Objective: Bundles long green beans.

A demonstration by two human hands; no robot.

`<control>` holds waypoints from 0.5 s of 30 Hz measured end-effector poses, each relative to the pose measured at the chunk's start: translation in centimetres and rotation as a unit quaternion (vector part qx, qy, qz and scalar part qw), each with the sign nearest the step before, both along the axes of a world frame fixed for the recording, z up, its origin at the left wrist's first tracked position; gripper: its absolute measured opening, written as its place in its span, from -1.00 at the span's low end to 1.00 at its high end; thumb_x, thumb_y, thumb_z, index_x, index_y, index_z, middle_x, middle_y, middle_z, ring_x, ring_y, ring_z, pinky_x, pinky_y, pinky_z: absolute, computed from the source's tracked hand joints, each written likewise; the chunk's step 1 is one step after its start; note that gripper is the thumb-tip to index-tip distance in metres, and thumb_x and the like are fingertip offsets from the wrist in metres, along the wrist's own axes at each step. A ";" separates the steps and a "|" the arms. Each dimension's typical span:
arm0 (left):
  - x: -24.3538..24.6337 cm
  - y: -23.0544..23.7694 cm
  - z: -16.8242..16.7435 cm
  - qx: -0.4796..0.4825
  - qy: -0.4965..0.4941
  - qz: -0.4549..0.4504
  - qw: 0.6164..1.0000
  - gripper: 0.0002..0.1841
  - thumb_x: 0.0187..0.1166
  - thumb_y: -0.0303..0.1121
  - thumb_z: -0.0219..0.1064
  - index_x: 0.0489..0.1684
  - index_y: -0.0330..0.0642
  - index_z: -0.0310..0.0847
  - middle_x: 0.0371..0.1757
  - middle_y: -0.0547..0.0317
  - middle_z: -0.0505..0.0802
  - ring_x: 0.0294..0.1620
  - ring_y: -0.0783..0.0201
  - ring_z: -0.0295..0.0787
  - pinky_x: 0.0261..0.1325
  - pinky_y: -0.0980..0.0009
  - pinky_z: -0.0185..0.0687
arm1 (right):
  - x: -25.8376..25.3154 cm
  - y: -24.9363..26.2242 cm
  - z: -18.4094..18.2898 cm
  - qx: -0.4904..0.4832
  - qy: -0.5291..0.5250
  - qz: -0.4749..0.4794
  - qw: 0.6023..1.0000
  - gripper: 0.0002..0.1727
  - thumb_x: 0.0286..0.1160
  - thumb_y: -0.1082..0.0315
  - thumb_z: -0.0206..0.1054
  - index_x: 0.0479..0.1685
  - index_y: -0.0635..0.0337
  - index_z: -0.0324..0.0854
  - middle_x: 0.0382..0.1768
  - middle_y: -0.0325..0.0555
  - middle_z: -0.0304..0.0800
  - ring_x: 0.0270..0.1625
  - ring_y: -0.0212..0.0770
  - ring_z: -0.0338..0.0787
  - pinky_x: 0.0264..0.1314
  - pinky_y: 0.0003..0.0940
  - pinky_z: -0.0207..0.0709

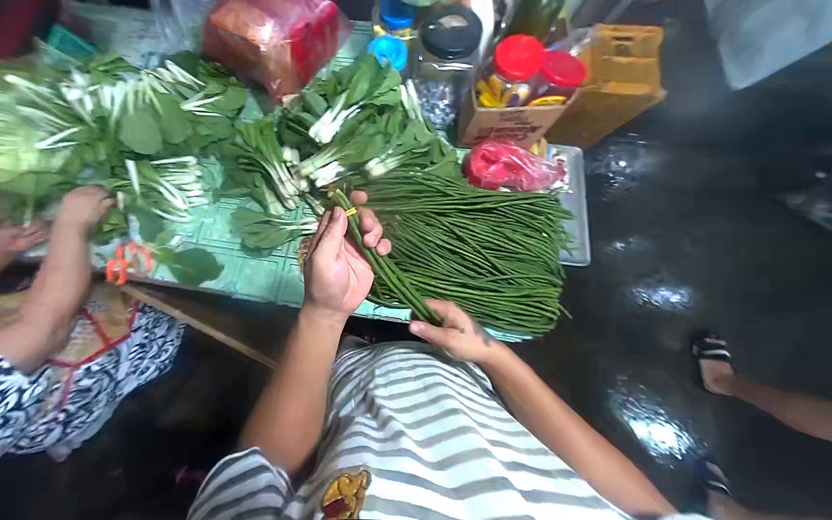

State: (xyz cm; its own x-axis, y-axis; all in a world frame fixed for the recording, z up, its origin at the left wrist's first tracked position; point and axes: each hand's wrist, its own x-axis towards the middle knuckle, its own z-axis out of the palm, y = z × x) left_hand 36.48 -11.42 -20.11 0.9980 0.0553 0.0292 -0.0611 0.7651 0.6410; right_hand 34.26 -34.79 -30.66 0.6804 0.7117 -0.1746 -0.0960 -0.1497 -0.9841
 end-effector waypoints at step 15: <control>0.6 -0.5 -1.8 -0.173 0.025 0.001 0.985 -0.49 0.88 0.03 -0.28 0.17 -0.07 0.55 -0.03 0.12 0.68 -0.11 0.23 0.70 -0.05 0.36 0.68 | 0.2 -2.1 3.4 -0.042 0.017 -0.040 0.998 -0.74 0.59 0.07 0.42 -0.17 0.08 0.68 -0.52 -0.34 0.63 -0.59 -0.45 0.56 -0.52 -0.47 0.50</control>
